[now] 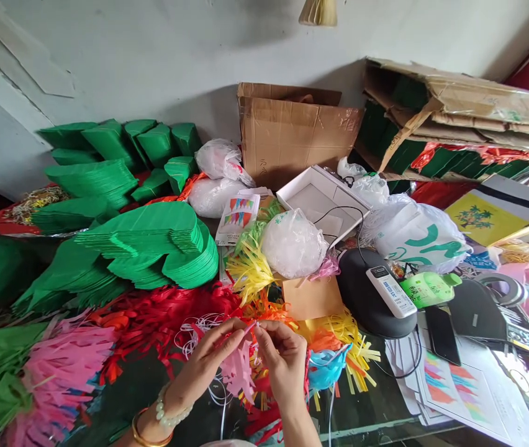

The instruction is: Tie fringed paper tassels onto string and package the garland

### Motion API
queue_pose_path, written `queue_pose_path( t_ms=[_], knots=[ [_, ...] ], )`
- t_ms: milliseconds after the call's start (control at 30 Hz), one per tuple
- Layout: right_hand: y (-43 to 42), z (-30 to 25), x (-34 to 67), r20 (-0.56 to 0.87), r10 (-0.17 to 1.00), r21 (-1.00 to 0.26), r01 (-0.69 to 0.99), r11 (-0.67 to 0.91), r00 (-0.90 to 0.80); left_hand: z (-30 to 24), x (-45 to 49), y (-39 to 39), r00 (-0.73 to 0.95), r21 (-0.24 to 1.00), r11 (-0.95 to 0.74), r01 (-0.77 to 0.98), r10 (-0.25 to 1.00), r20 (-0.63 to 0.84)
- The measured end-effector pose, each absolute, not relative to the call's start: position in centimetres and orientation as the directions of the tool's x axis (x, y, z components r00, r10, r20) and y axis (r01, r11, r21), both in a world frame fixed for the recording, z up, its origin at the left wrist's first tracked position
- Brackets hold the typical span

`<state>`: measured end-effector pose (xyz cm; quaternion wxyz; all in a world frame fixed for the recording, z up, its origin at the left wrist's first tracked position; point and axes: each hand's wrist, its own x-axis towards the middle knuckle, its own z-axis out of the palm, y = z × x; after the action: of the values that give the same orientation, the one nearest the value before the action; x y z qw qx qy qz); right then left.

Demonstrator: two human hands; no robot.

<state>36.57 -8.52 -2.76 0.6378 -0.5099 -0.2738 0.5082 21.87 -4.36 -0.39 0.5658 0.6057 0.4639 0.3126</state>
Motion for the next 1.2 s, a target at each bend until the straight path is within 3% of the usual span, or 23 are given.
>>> queue_pose_path(
  t_ms=[300, 667, 1000, 1200],
  knots=[
    [-8.59, -2.76, 36.11, -0.196, 0.92, -0.924, -0.379, -0.058, 0.338, -0.46, 22.61, -4.36, 0.419, 0.92, -0.17, 0.354, 0.908, 0.006],
    [-8.7, -3.31, 36.08, -0.205, 0.93, -0.91, -0.41, -0.065, 0.305, -0.56, 22.53, -4.67, 0.397, 0.86, -0.265, 0.435, 0.914, 0.081],
    [-8.92, -3.53, 36.02, -0.183, 0.946, -0.912, -0.405, -0.062, 0.268, -0.52, 22.22, -4.66, 0.43, 0.887, -0.217, 0.407, 0.902, 0.024],
    [-9.1, -3.54, 35.88, -0.151, 0.941, -0.957, -0.285, -0.062, 0.304, -0.38, 21.96, -4.57, 0.441, 0.768, -0.391, 0.507, 0.883, 0.158]
  ],
)
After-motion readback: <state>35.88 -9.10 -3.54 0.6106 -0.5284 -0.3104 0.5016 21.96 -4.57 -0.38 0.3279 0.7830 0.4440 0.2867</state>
